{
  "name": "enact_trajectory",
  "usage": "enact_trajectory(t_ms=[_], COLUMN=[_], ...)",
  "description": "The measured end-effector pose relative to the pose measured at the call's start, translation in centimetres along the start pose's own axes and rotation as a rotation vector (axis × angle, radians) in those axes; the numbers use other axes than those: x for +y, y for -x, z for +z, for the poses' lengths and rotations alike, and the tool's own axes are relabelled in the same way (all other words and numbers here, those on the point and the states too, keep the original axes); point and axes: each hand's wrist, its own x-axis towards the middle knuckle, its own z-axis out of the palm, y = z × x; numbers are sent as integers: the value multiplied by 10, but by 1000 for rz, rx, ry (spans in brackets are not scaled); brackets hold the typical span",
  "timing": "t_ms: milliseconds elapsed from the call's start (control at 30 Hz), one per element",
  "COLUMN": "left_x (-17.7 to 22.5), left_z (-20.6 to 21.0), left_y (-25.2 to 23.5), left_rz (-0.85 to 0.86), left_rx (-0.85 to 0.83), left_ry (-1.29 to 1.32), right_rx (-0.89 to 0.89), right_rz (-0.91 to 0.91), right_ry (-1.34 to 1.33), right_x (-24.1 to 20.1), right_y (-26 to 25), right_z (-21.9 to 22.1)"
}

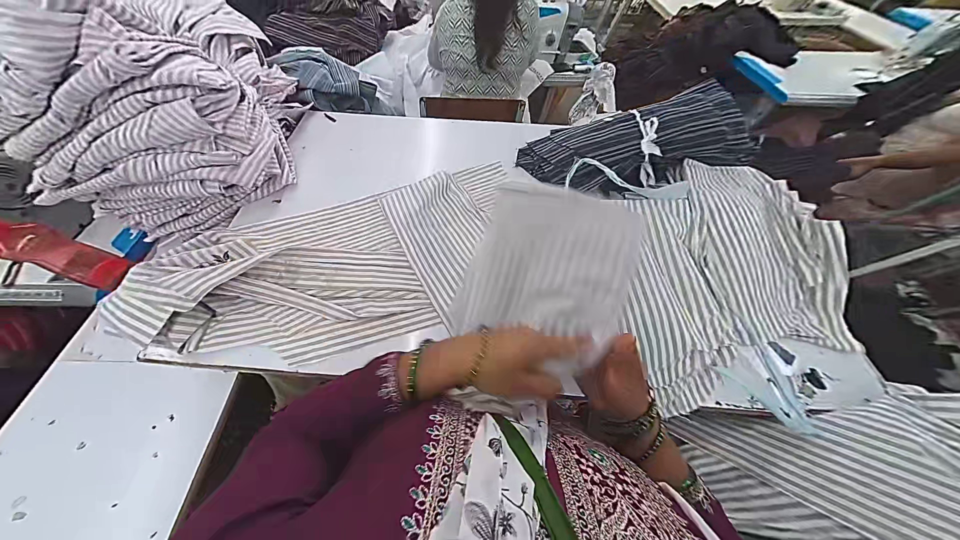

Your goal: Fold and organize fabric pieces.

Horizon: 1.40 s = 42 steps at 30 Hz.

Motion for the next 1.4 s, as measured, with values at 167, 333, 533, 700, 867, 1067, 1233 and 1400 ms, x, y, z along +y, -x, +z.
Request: enact_trajectory(t_ms=[167, 333, 533, 700, 867, 1067, 1233, 1400], left_x=[-5, -44, -62, -53, -44, -77, -90, -101], left_z=[15, 18, 38, 46, 63, 70, 72, 80], left_y=[-46, -49, -77, -124, -149, -129, -127, -133], left_rz=[183, -7, -210, -242, -243, -294, -307, -291], left_rx=[-248, -76, -1, 27, -31, 37, 91, 123], left_ry=[-46, 31, 290, 324, 221, 108, 156, 167], right_rx=[541, 898, 1075, 972, 373, 256, 148, 67], right_rz=[-269, -658, -857, -304, -16, 129, 400, 522], right_ry=[106, 270, 665, 1317, 1377, 1166, 1279, 1314], right_x=[-55, -144, -221, -256, -178, -125, -116, -111], right_y=[31, 73, 85, -2, -141, -145, -111, -94], right_z=[-44, -126, -193, -202, -244, -270, -268, -265])
